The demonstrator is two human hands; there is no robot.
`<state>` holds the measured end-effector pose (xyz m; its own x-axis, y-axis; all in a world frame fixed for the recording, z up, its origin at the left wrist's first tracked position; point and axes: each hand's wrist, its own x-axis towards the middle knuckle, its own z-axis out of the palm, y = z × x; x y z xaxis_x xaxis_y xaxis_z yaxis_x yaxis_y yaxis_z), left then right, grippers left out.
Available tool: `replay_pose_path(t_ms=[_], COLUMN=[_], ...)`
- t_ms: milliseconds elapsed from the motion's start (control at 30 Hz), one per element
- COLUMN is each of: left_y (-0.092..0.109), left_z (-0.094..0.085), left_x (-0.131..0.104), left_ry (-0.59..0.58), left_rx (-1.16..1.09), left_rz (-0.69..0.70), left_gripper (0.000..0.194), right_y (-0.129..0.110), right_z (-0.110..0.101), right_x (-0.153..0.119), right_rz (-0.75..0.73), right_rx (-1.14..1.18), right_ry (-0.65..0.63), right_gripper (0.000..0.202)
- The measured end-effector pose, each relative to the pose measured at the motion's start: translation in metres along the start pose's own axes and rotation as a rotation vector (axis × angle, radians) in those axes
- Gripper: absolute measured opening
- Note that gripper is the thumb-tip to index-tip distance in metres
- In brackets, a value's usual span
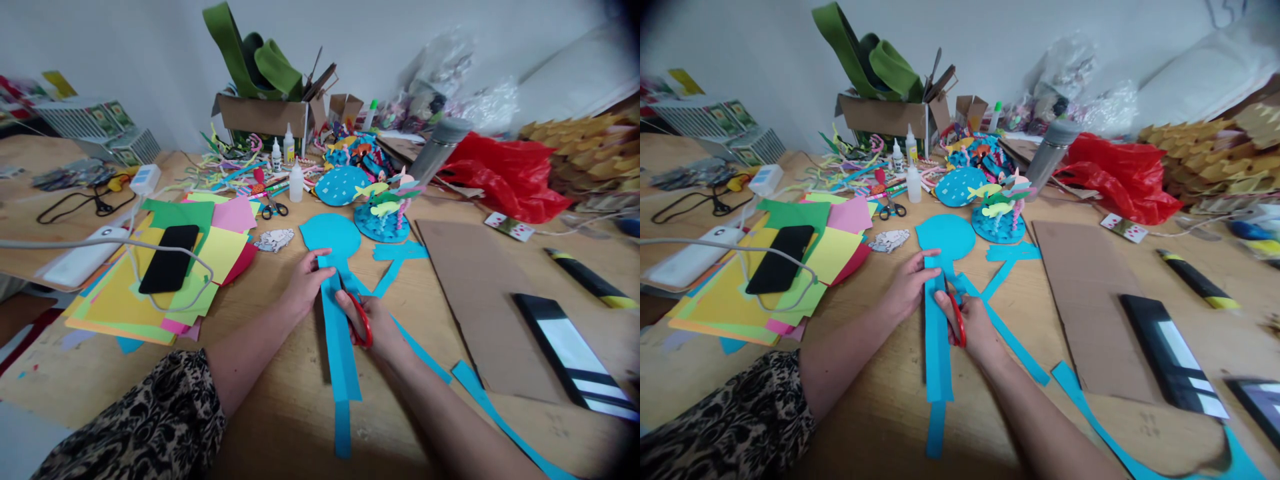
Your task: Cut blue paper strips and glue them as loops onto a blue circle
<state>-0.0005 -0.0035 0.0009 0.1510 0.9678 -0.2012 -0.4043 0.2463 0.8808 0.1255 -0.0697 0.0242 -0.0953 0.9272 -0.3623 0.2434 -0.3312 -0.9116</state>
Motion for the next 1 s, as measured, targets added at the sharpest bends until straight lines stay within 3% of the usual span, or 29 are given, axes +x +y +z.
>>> replay_pose_path(t_ms=[1000], left_y=[0.0019], left_z=[-0.0004], left_x=[-0.0008], left_ry=[-0.031], left_rx=[0.05], left_rz=[0.039], left_gripper=[0.046], right_y=[-0.0033], right_z=[-0.0031], right_x=[0.0012], right_rz=[-0.06], right_rx=[0.039], right_ry=[0.007], right_gripper=[0.057])
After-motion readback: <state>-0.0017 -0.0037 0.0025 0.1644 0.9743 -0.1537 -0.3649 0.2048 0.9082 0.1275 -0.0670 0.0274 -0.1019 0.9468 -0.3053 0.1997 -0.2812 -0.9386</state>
